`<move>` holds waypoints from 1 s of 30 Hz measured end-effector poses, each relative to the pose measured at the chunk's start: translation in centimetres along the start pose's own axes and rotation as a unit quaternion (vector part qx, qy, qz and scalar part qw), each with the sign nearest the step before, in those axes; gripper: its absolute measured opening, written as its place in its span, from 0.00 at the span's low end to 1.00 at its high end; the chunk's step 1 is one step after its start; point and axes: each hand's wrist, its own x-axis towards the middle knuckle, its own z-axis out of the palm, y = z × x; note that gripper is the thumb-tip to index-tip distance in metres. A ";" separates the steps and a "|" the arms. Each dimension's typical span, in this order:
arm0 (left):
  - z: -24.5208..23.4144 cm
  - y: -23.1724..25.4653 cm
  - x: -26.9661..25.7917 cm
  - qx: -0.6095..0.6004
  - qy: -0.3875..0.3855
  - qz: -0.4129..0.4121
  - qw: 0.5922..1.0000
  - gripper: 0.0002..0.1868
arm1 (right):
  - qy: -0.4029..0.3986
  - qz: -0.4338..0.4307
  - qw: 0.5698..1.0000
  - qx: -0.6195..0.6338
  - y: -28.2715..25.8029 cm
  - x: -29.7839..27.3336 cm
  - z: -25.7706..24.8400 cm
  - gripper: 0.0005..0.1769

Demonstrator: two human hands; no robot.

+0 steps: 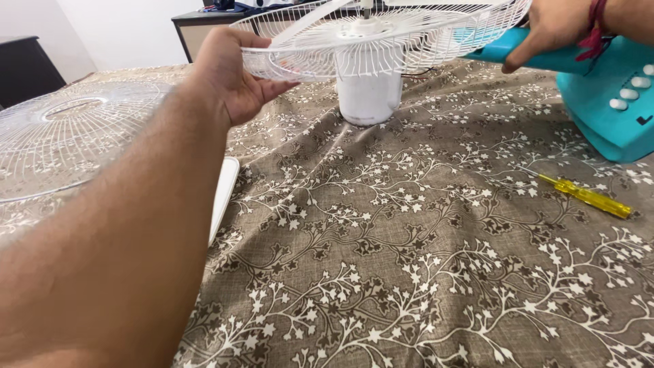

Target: The person uses a screwdriver to fasten a screw on the neck of a teal electric fan, then attaches the front wire guard to the fan head. The fan remains on a table with a patterned cloth.

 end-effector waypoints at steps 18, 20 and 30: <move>-3.4 -4.9 -6.1 0.017 0.132 0.004 0.991 0.51 | 0.161 -0.128 0.976 0.065 -0.1 -0.7 0.3 0.33; -3.6 -5.7 -6.6 0.071 0.136 -0.009 0.988 0.47 | 0.166 -0.135 0.974 0.075 -0.6 -1.4 -0.3 0.32; -4.4 -6.8 -7.0 0.169 0.108 0.007 0.980 0.54 | 0.165 -0.146 0.969 0.110 -2.2 -3.9 -2.2 0.27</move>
